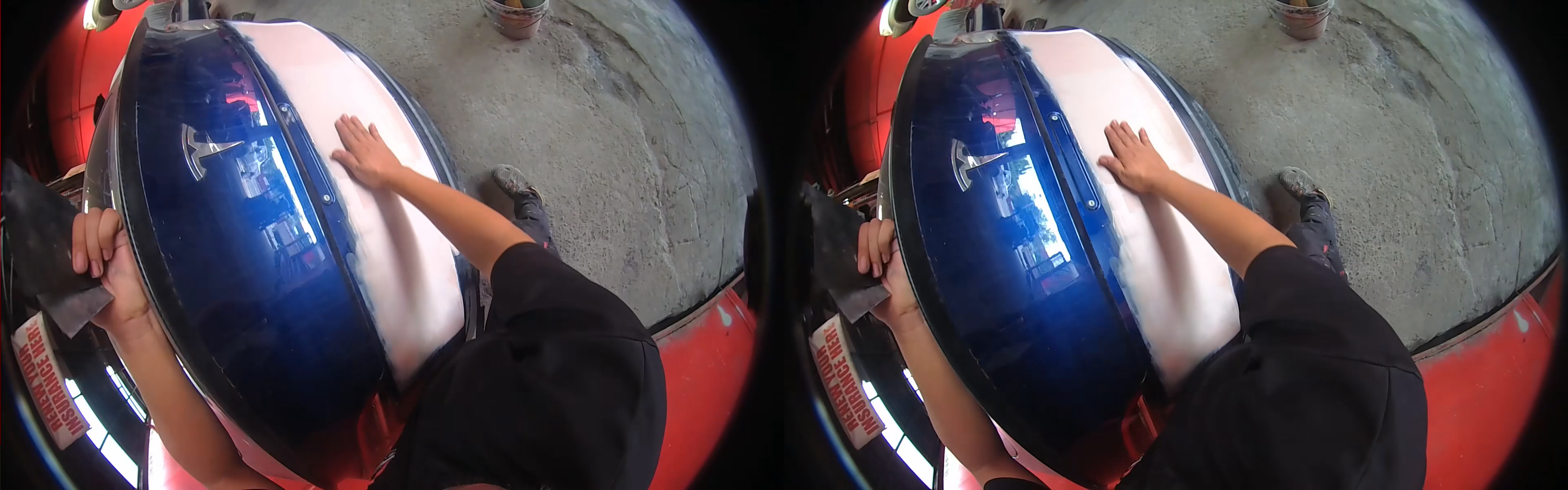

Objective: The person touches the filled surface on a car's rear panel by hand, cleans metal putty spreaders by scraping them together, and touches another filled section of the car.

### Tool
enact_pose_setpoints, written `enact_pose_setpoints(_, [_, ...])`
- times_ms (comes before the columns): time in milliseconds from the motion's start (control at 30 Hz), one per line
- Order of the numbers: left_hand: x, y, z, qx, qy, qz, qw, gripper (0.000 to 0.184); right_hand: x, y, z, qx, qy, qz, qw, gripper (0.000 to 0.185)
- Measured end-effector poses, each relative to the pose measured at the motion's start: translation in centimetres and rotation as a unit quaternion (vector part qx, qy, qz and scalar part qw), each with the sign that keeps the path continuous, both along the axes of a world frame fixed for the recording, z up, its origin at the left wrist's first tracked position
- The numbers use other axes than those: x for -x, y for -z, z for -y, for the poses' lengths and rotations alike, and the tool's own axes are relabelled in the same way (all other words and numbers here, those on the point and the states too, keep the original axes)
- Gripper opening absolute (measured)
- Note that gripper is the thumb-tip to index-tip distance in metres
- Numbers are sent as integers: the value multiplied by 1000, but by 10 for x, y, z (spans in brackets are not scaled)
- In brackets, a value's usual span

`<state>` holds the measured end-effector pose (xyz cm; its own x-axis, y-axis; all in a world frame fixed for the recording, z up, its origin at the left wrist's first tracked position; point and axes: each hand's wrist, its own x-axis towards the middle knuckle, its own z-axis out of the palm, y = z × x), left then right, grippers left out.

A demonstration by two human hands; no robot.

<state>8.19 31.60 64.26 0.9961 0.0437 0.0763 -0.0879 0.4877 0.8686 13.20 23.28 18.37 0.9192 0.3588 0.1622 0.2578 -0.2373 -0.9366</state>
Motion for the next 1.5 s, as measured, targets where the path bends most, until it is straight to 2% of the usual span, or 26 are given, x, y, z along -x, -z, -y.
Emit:
enact_pose_setpoints(233, [-5, 2, 4, 23, 14, -5, 1000, 28, 95, -6, 41, 19, -39, 8, 999, 78])
enact_pose_setpoints(333, [-7, 0, -2, 15, 2, -4, 1000, 30, 85, -7, 43, 23, -32, 9, 999, 77])
enact_pose_setpoints(433, [-7, 1, 0, -20, -19, -5, 1000, 29, 19, 6, 19, 22, 26, 14, 999, 75])
enact_pose_setpoints(567, [0, 3, 1, -2, 3, -68, 998, 32, -104, 14, -20, 46, 58, 23, 997, 75])
enact_pose_setpoints(667, [8, 13, 7, -8, -25, -84, 996, 33, -168, 25, -45, 63, 69, 19, 995, 76])
enact_pose_setpoints(800, [9, 8, 2, 60, -25, -94, 993, 34, -189, 31, -50, 53, 40, -49, 997, 77])
enact_pose_setpoints(933, [11, 2, 11, 46, -43, -102, 993, 33, -161, 28, -43, 42, 26, -69, 996, 77])
enact_pose_setpoints(1167, [5, 3, 17, 73, -44, -70, 994, 31, -79, 10, 11, 95, -52, -28, 994, 79])
enact_pose_setpoints(1300, [9, 3, 13, 80, -30, -62, 994, 31, -46, 8, 62, 147, -167, -11, 975, 78])
enact_pose_setpoints(1367, [10, 1, 13, 91, -30, -73, 993, 30, -35, 29, 104, 198, -225, 33, 953, 74])
enact_pose_setpoints(1433, [7, 1, 13, 92, -19, -72, 993, 30, -26, 45, 159, 259, -221, 2, 940, 67])
enact_pose_setpoints(1467, [7, 1, 11, 88, -9, -68, 994, 29, -28, 39, 193, 286, -220, -65, 930, 62])
enact_pose_setpoints(1500, [7, 0, 8, 83, 1, -63, 995, 29, -17, 61, 228, 299, -191, -112, 928, 58])
